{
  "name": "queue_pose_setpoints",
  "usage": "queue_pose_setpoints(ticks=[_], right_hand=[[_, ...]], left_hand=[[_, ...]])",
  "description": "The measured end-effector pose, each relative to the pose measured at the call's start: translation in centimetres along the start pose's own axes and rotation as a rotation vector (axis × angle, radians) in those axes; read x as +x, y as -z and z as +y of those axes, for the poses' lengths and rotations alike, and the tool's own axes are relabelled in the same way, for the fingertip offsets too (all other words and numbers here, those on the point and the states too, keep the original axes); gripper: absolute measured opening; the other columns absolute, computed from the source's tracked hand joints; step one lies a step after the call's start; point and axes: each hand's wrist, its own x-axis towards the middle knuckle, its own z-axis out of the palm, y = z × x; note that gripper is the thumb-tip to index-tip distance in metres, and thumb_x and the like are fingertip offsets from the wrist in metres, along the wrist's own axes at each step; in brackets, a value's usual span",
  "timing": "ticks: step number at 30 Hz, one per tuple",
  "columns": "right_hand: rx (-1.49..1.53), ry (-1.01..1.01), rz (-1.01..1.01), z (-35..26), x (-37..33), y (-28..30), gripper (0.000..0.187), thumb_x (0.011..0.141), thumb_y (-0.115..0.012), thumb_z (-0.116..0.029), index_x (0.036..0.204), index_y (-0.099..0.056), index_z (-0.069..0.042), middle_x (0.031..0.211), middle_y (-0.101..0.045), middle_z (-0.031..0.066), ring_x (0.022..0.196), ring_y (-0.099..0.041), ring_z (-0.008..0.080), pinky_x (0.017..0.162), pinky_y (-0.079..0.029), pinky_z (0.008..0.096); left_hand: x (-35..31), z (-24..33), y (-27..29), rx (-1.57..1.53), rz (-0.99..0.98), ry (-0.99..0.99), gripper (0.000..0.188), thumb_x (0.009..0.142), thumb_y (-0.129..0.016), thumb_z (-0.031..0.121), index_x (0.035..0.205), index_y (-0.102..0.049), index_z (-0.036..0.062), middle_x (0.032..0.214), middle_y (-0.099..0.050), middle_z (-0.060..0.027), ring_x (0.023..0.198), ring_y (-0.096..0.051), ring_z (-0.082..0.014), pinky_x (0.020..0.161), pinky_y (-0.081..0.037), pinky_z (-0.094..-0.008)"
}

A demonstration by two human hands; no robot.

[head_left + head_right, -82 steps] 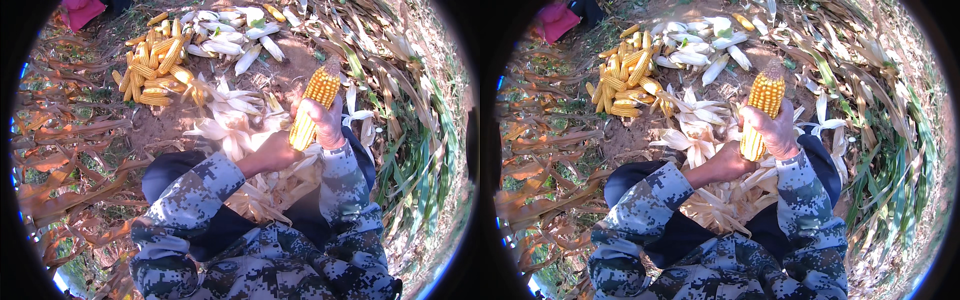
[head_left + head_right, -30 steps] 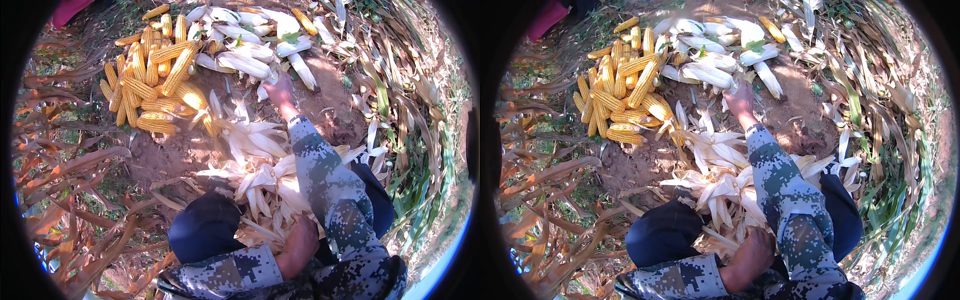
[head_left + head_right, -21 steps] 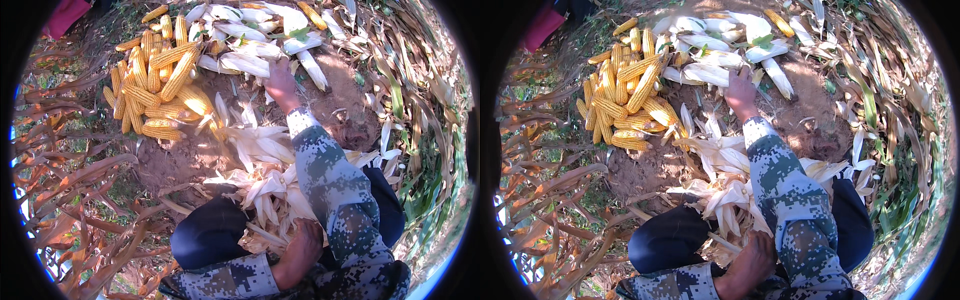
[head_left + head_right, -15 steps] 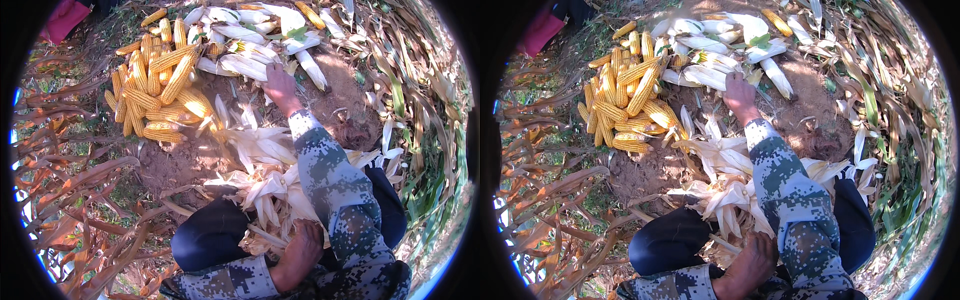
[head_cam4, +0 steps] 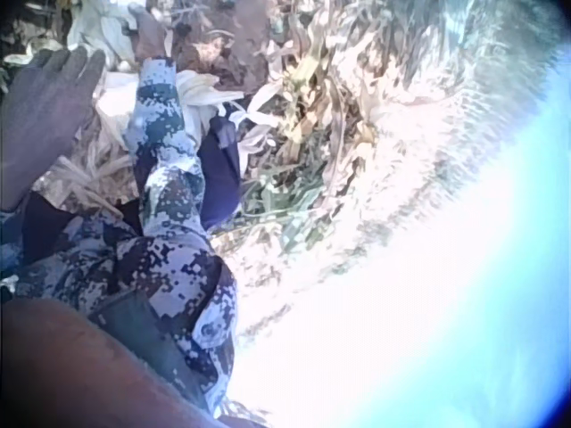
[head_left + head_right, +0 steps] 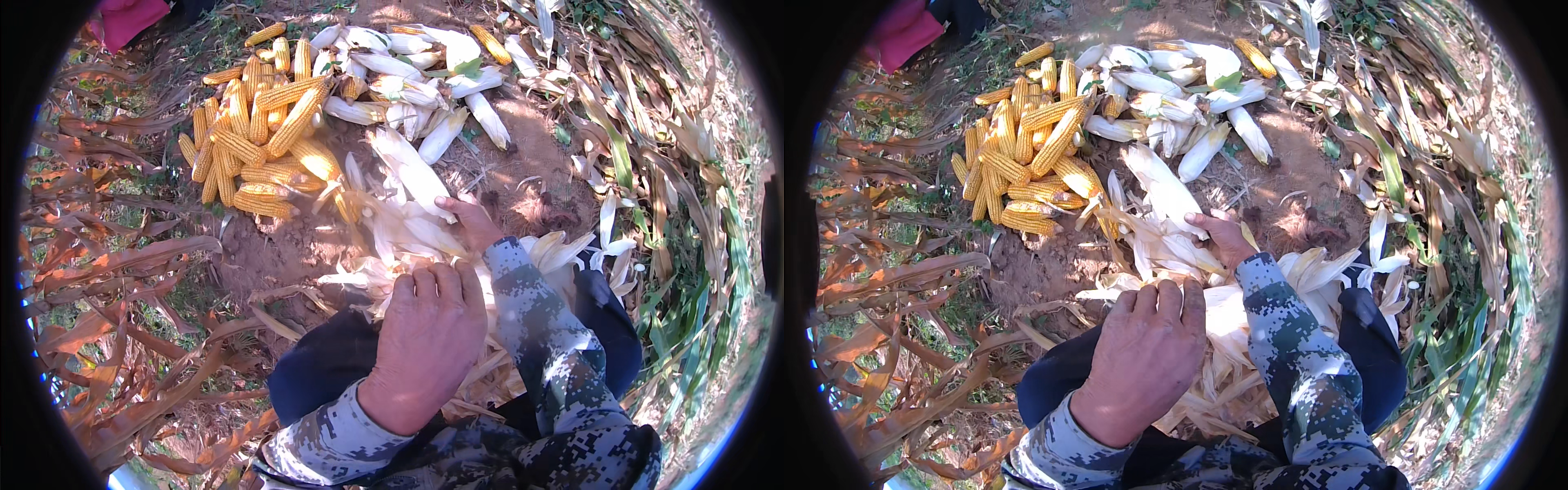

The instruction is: The person sits on the ground and repeatedly shucks corn cobs by hand, peeling back the husks and silk to reveal the kernels. Shucked cobs are placed in a growing pile to the left, while discarded husks accumulate nearby.

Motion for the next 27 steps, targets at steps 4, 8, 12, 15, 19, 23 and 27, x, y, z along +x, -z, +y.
queue_pose_setpoints(ticks=[4,8,12,15,19,23,27], right_hand=[[0.134,0.068,-0.215,1.6,-5.8,-0.7,0.061,0.085,-0.090,-0.025,0.133,-0.062,0.001,0.107,-0.069,0.0061,0.086,-0.067,0.0167,0.070,-0.058,0.0322],[0.088,0.133,-0.455,1.0,-11.6,-1.7,0.083,0.079,-0.095,-0.030,0.144,-0.054,0.002,0.123,-0.066,0.0113,0.103,-0.068,0.0221,0.079,-0.063,0.0378],[-0.115,0.184,-0.582,-2.3,-17.9,-3.5,0.084,0.077,-0.095,-0.027,0.145,-0.056,0.004,0.128,-0.067,0.0139,0.112,-0.069,0.0245,0.093,-0.062,0.0412],[-0.334,0.276,-0.580,-5.2,-22.3,-5.0,0.080,0.081,-0.092,-0.024,0.146,-0.055,0.003,0.133,-0.068,0.0139,0.116,-0.068,0.0220,0.096,-0.060,0.0376],[-0.641,0.416,-0.584,-10.3,-27.2,-4.7,0.074,0.089,-0.085,-0.025,0.150,-0.053,0.001,0.139,-0.066,0.0131,0.126,-0.063,0.0211,0.109,-0.050,0.0366],[-0.340,0.590,-0.495,-13.1,-29.6,-3.3,0.085,0.092,-0.079,-0.054,0.149,-0.052,0.004,0.140,-0.064,0.0142,0.129,-0.061,0.0225,0.111,-0.048,0.0379],[-0.344,0.743,-0.328,-12.7,-29.1,-2.5,0.077,0.096,-0.073,-0.057,0.143,-0.060,0.003,0.131,-0.067,0.0066,0.120,-0.060,0.0146,0.106,-0.048,0.0325]], left_hand=[[-1.6,-1.3,0.6,-0.182,0.076,0.215,0.067,0.090,-0.075,0.033,0.135,-0.056,-0.0129,0.107,-0.069,-0.0249,0.098,-0.072,-0.0377,0.084,-0.057,-0.0461],[-2.4,-1.7,1.1,-0.307,0.254,0.456,0.081,0.089,-0.079,0.045,0.138,-0.051,-0.0143,0.112,-0.069,-0.0324,0.103,-0.072,-0.0442,0.084,-0.059,-0.0505],[-1.7,-1.3,1.5,-0.885,0.407,0.476,0.079,0.089,-0.084,0.040,0.137,-0.051,-0.0124,0.116,-0.072,-0.0246,0.104,-0.073,-0.0316,0.086,-0.059,-0.0418],[-0.9,0.6,1.1,-1.314,0.648,0.260,0.068,0.089,-0.086,0.032,0.134,-0.054,-0.0071,0.113,-0.072,-0.0159,0.100,-0.071,-0.0212,0.086,-0.058,-0.0368],[-0.2,2.9,0.5,-1.106,0.711,0.190,0.070,0.087,-0.086,0.034,0.134,-0.053,-0.0056,0.111,-0.074,-0.0203,0.097,-0.074,-0.0268,0.085,-0.059,-0.0400],[0.1,5.1,-0.2,-0.777,0.604,0.144,0.072,0.085,-0.085,0.033,0.138,-0.053,-0.0037,0.109,-0.075,-0.0217,0.098,-0.076,-0.0323,0.085,-0.059,-0.0428],[0.5,7.0,-1.1,-0.598,0.561,0.063,0.073,0.081,-0.085,0.028,0.139,-0.054,-0.0047,0.090,-0.072,-0.0220,0.084,-0.073,-0.0404,0.076,-0.058,-0.0480]])
